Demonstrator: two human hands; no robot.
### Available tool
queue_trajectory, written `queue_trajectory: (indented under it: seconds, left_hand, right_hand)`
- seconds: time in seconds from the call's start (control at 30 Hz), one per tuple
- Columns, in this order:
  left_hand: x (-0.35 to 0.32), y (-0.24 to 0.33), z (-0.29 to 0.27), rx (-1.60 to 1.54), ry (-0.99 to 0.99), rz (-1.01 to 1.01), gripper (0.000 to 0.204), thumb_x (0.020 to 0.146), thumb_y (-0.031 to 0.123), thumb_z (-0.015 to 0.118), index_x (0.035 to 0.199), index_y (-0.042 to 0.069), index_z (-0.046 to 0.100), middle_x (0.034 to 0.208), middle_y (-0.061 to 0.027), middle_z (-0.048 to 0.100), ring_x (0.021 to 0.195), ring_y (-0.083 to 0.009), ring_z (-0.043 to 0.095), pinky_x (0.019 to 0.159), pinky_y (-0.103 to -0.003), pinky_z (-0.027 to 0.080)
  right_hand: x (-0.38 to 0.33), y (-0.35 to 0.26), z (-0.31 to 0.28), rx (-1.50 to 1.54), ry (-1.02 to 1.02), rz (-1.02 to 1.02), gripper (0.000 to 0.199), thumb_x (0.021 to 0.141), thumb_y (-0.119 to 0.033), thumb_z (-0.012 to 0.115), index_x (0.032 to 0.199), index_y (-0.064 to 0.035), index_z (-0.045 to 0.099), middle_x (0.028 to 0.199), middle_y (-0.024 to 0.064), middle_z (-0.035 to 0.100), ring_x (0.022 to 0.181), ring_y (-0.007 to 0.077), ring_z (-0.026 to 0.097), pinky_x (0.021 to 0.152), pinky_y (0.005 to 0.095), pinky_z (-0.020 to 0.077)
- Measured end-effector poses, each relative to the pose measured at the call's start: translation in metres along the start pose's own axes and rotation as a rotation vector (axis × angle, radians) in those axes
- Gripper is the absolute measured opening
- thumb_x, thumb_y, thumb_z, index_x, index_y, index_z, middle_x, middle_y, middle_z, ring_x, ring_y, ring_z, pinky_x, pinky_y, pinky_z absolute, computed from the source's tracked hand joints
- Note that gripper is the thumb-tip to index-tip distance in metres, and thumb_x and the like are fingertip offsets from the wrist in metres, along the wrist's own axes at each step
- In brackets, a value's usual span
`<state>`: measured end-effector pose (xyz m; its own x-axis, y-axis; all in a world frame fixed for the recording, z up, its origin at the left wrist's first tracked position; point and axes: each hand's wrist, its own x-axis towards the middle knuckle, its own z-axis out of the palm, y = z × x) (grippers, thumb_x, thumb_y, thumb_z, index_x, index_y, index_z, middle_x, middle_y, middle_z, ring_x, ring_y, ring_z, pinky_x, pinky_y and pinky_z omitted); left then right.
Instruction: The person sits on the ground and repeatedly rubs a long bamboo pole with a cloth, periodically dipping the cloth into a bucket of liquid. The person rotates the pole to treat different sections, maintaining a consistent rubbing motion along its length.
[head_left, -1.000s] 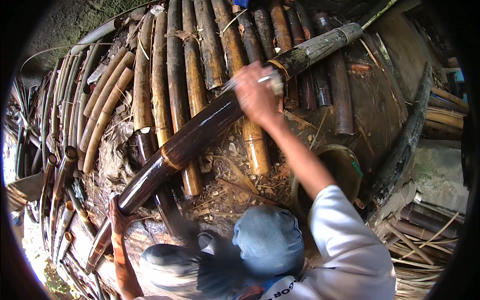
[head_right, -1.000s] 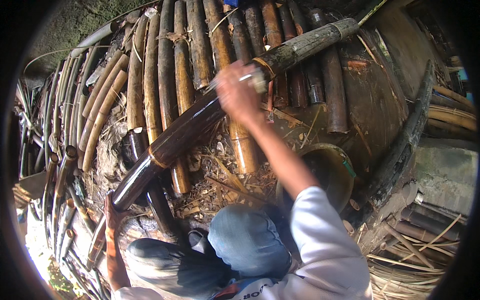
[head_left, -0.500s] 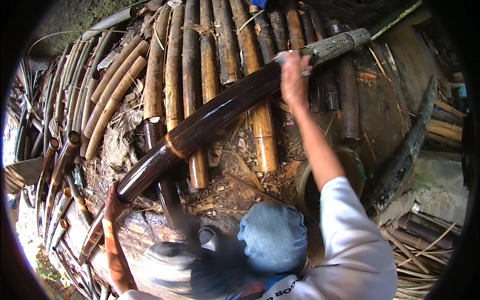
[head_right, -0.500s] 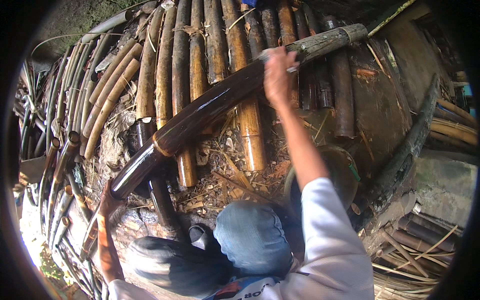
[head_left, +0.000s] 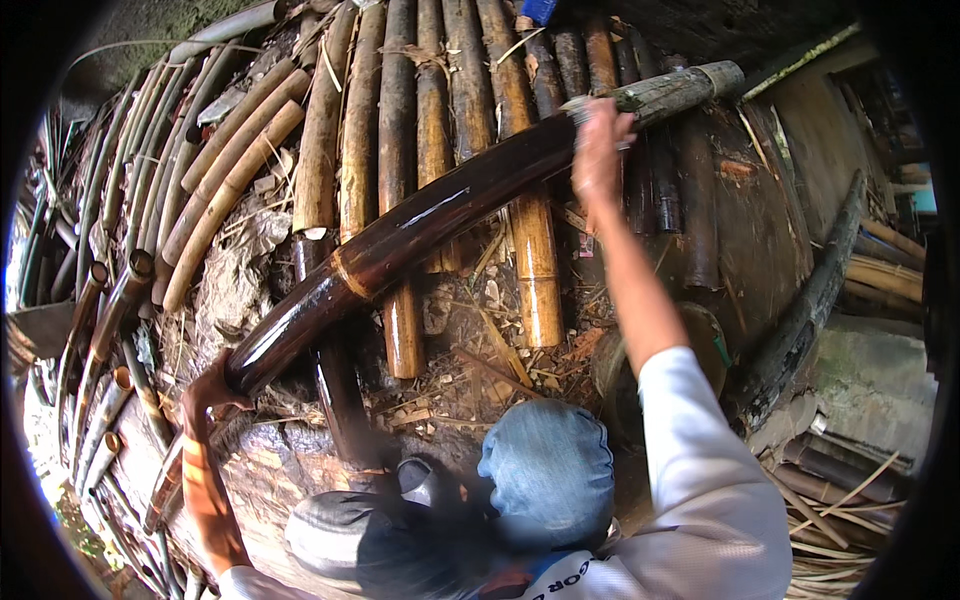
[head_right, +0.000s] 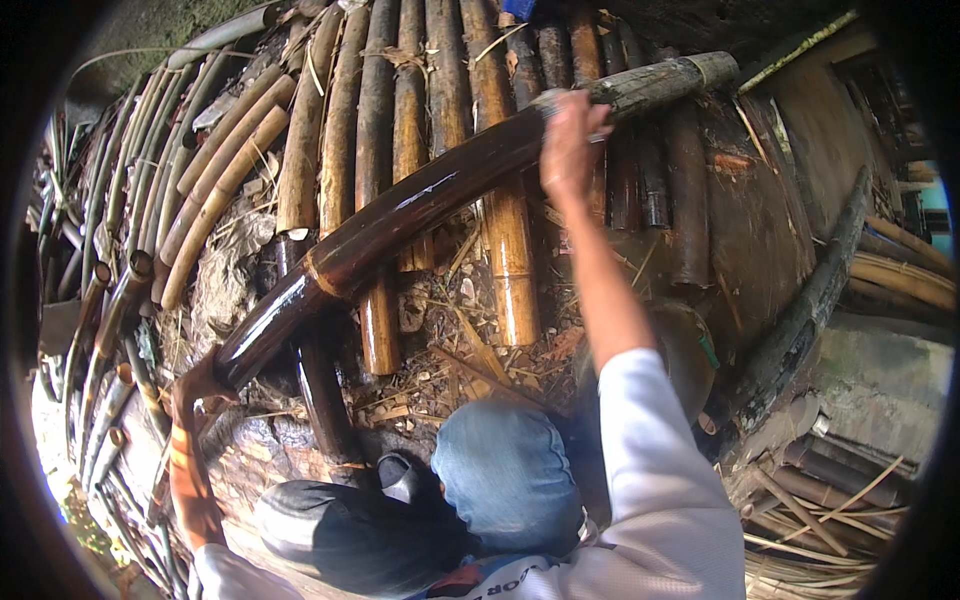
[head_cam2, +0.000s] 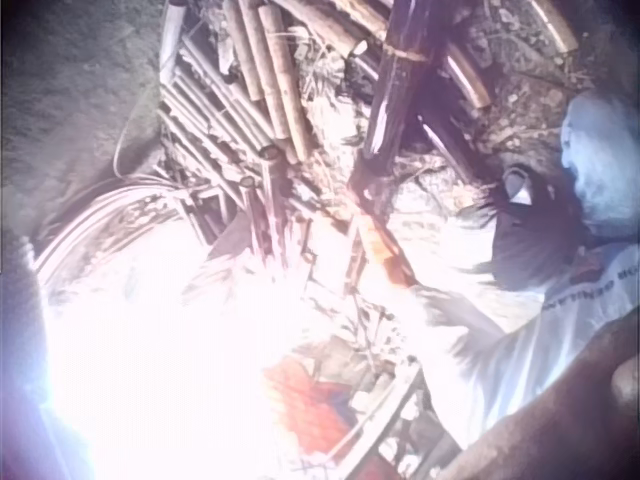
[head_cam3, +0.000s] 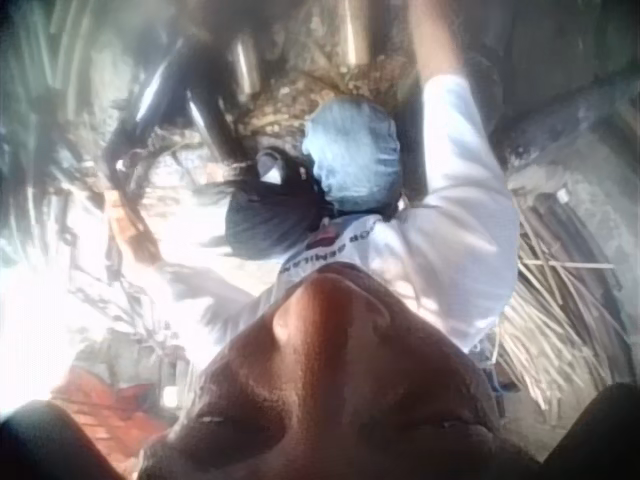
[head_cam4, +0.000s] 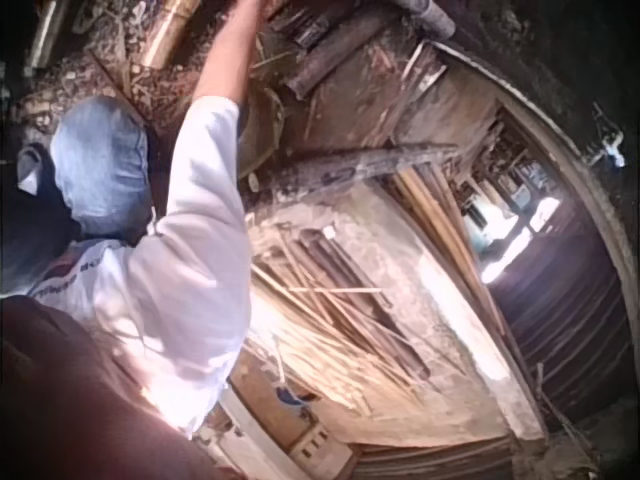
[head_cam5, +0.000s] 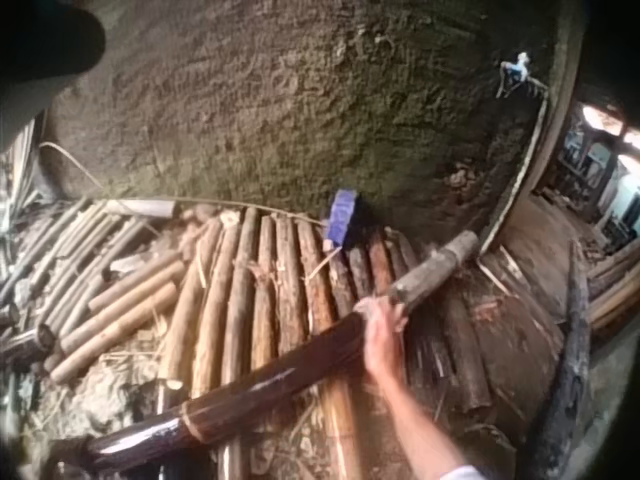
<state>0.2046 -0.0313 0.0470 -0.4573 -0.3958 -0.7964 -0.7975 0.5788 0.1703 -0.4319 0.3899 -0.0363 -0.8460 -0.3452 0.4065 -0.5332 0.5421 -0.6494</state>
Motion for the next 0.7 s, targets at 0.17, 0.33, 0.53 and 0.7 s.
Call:
queue_trajectory:
  seconds: [0.17, 0.33, 0.53, 0.7]
  left_hand:
    - [0.012, 0.009, -0.007, -0.058, -0.104, -0.019, 0.132, 0.046, 0.023, 0.105, 0.153, 0.000, 0.032, 0.123, -0.0256, 0.070, 0.115, -0.0345, 0.069, 0.102, -0.040, 0.054]
    - [0.019, 0.008, -0.014, -0.018, -0.102, 0.007, 0.131, 0.046, 0.022, 0.105, 0.153, 0.000, 0.033, 0.123, -0.0253, 0.070, 0.114, -0.0347, 0.069, 0.102, -0.040, 0.054]
    - [0.033, -0.007, -0.016, -0.032, -0.128, 0.017, 0.130, 0.046, 0.022, 0.105, 0.153, 0.000, 0.033, 0.122, -0.0248, 0.071, 0.114, -0.0350, 0.069, 0.102, -0.041, 0.054]
    - [0.033, -0.008, -0.020, -0.033, -0.145, 0.073, 0.130, 0.046, 0.022, 0.104, 0.153, 0.000, 0.034, 0.122, -0.0244, 0.071, 0.113, -0.0352, 0.069, 0.102, -0.041, 0.054]
  right_hand:
    - [-0.020, -0.009, 0.024, -0.072, 0.174, -0.085, 0.050, 0.113, -0.039, 0.032, 0.159, -0.0201, 0.039, 0.171, 0.0189, 0.020, 0.156, 0.0518, 0.000, 0.127, 0.0616, 0.0016]
    - [-0.054, -0.044, 0.040, -0.008, -0.128, -0.090, 0.057, 0.112, -0.034, 0.037, 0.166, -0.0239, 0.022, 0.172, 0.0251, 0.002, 0.156, 0.0498, -0.009, 0.124, 0.0655, -0.0045]
    - [0.026, -0.005, 0.023, -0.112, 0.012, -0.104, 0.043, 0.111, -0.030, 0.046, 0.151, -0.0183, 0.051, 0.167, 0.0111, 0.035, 0.158, 0.0443, 0.005, 0.129, 0.0524, 0.0035]
    - [0.026, -0.023, 0.030, -0.148, 0.162, -0.220, 0.042, 0.109, -0.029, 0.045, 0.144, -0.0105, 0.058, 0.159, 0.0122, 0.047, 0.154, 0.0438, 0.027, 0.127, 0.0536, 0.0187]
